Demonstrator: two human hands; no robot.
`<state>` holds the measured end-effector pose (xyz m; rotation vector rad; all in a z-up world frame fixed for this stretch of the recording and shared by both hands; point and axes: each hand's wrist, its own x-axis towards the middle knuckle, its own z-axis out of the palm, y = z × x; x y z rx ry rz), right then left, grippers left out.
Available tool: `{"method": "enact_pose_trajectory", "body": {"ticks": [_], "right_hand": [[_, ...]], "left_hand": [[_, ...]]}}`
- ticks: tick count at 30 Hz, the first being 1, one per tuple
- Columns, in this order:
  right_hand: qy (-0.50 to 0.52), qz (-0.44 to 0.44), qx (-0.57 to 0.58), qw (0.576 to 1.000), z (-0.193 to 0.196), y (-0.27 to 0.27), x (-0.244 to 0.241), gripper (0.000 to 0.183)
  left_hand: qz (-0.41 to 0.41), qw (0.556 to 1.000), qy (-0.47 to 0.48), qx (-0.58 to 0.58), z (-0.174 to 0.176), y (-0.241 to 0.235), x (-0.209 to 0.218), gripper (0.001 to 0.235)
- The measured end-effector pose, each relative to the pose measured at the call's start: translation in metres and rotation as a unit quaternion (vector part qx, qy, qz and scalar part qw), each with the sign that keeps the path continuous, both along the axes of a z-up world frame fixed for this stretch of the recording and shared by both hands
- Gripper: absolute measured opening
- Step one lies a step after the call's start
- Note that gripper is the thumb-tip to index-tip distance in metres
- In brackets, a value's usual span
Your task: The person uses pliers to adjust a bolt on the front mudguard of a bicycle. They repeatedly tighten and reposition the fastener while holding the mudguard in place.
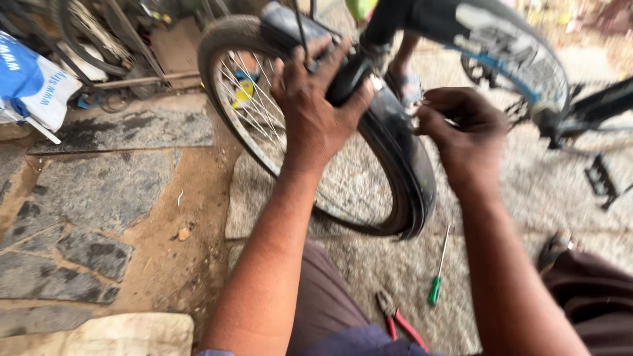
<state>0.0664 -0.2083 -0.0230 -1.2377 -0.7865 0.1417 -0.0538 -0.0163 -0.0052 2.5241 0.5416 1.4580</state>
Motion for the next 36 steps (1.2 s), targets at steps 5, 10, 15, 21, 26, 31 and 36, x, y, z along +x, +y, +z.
{"method": "enact_pose_trajectory", "body": {"ticks": [5,10,15,21,26,31,36], "right_hand": [[-0.068,-0.029,0.033,0.997,0.026,0.051,-0.017,0.015],[-0.092,-0.007,0.031,0.995,0.023,0.052,-0.022,0.017],[-0.096,-0.032,0.006,0.995,0.019,0.051,-0.019,0.014],[-0.122,-0.042,0.053,0.990,0.013,0.057,-0.025,0.015],[-0.134,-0.079,0.024,0.988,0.013,0.055,-0.027,0.013],[-0.117,-0.056,0.031,0.991,0.014,0.055,-0.025,0.015],[-0.166,-0.076,0.032,0.983,0.011,0.055,-0.024,0.014]], "left_hand": [[0.005,1.000,0.015,-0.018,0.017,-0.011,-0.009,0.065],[-0.006,0.999,0.005,-0.032,0.018,-0.018,-0.016,0.064],[-0.004,1.000,0.003,-0.030,0.020,-0.019,-0.015,0.065],[-0.004,0.999,0.000,-0.039,0.020,-0.020,-0.017,0.064],[-0.003,1.000,-0.005,-0.024,0.019,-0.018,-0.015,0.064],[-0.007,0.999,0.001,-0.046,0.017,-0.017,-0.016,0.063],[-0.011,0.999,-0.008,-0.042,0.018,-0.018,-0.016,0.063]]}}
